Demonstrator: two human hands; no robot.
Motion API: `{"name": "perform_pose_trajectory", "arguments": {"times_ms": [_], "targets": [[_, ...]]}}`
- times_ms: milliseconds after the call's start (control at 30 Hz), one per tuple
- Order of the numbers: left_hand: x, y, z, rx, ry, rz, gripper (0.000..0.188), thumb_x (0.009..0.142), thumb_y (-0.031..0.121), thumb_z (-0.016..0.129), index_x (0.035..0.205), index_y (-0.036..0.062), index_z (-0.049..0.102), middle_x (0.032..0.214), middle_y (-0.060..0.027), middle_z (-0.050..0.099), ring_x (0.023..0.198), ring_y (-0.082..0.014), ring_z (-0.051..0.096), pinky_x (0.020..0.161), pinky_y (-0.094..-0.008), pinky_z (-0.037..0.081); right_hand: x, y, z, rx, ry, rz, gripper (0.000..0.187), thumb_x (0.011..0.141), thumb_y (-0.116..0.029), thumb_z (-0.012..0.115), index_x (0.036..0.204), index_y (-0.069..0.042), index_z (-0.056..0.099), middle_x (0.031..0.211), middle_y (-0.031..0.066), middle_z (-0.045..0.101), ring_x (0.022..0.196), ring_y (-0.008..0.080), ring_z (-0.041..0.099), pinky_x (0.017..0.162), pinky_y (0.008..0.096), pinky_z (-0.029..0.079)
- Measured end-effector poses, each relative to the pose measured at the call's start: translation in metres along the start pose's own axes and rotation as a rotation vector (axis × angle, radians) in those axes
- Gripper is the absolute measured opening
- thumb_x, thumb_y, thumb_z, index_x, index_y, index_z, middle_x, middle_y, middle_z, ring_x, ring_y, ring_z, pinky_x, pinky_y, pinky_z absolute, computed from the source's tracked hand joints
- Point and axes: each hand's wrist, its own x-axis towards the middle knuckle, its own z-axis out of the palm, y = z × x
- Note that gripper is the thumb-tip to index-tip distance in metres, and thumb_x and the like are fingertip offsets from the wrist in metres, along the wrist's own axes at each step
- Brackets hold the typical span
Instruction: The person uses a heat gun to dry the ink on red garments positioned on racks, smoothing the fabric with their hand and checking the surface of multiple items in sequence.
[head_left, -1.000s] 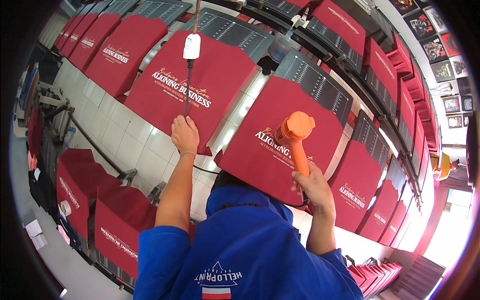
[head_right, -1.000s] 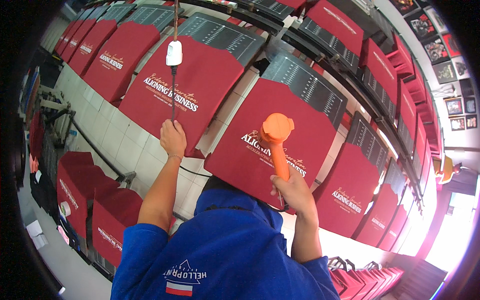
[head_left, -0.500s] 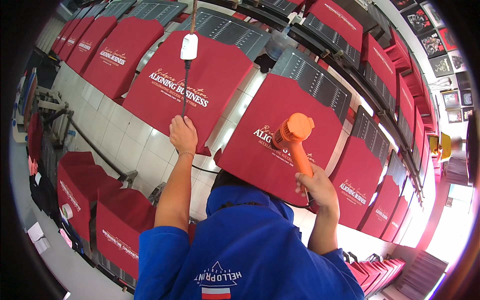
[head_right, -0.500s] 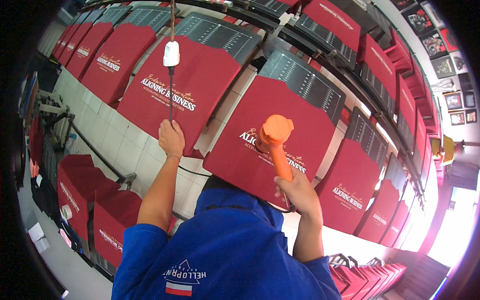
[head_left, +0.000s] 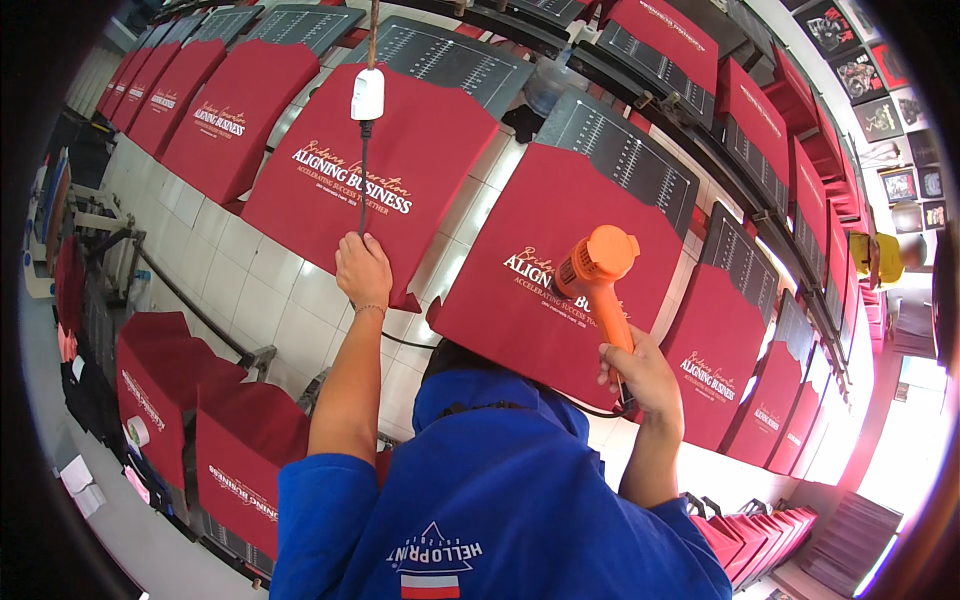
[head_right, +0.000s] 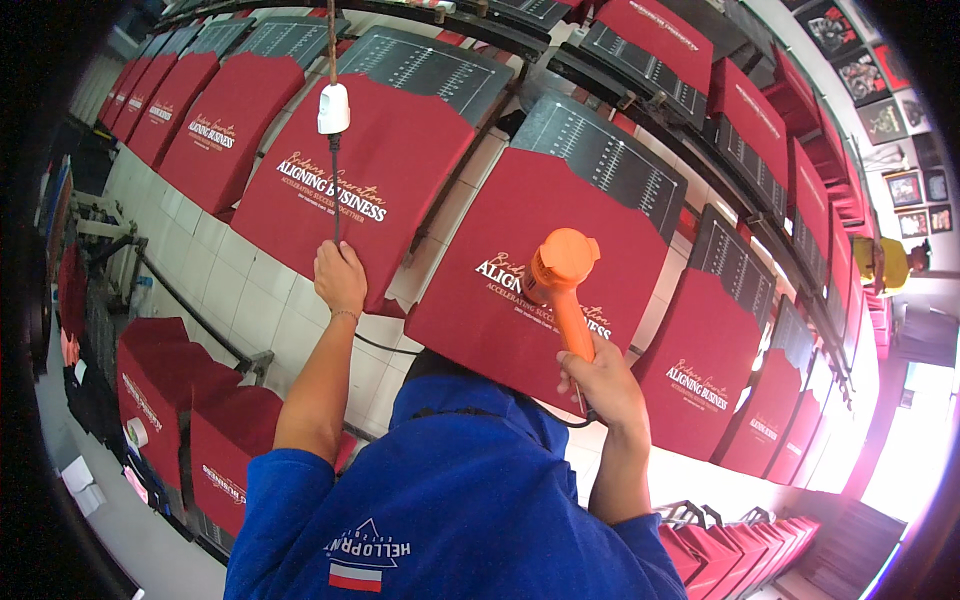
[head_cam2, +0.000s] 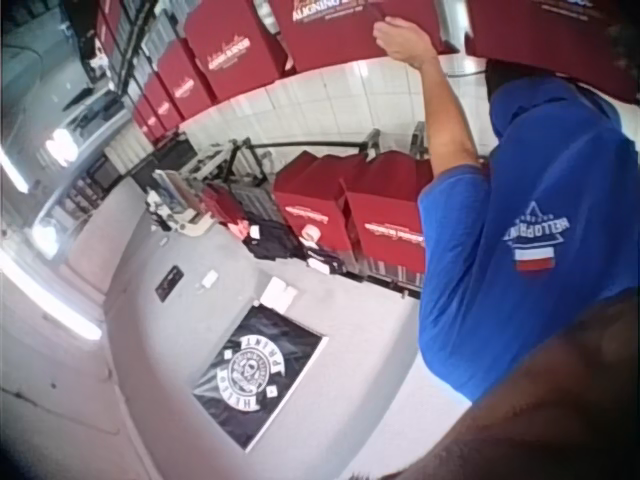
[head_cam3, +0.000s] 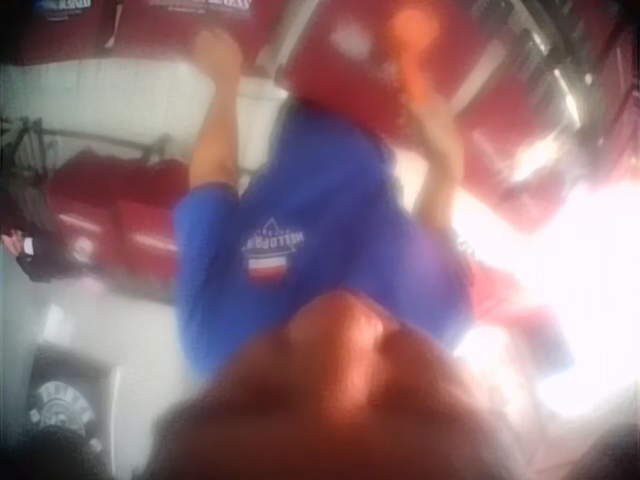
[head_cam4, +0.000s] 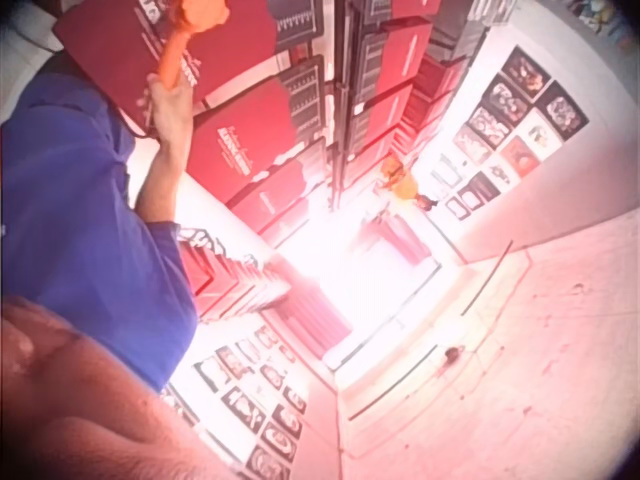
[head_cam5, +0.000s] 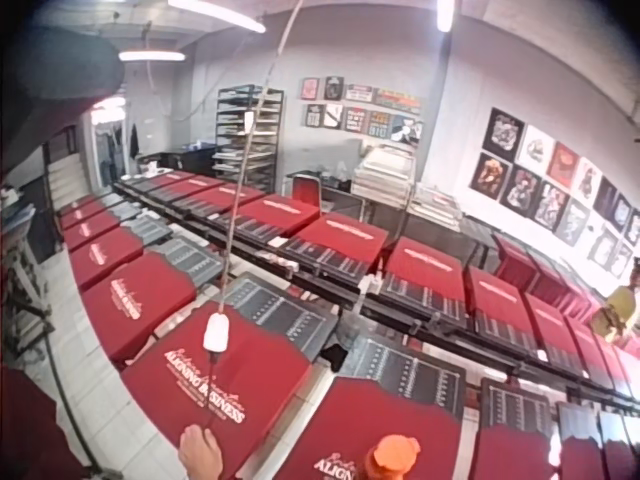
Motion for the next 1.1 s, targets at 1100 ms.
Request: {"name": "perform_pose_trajectory", "arguments": {"times_ms": [1100], "targets": [[-0.003, 0.000, 0.002, 0.024, 0.039, 0.020, 0.023, 0.100, 0.028, 0.052, 0.096, 0.0057, 0.055, 0.096, -0.0106, 0.062, 0.091, -0.0331, 0.062, 0.073, -0.0489, 0.053, -0.011, 0.018, -0.019, 0.037, 0.031, -0.007, 0.030, 0.092, -0.013, 0.062, 0.118, 0.002, 0.056, 0.075, 0.0010, 0.060, 0.060, 0.0099, 0.062, 0.049, 0.0227, 0.047]]}}
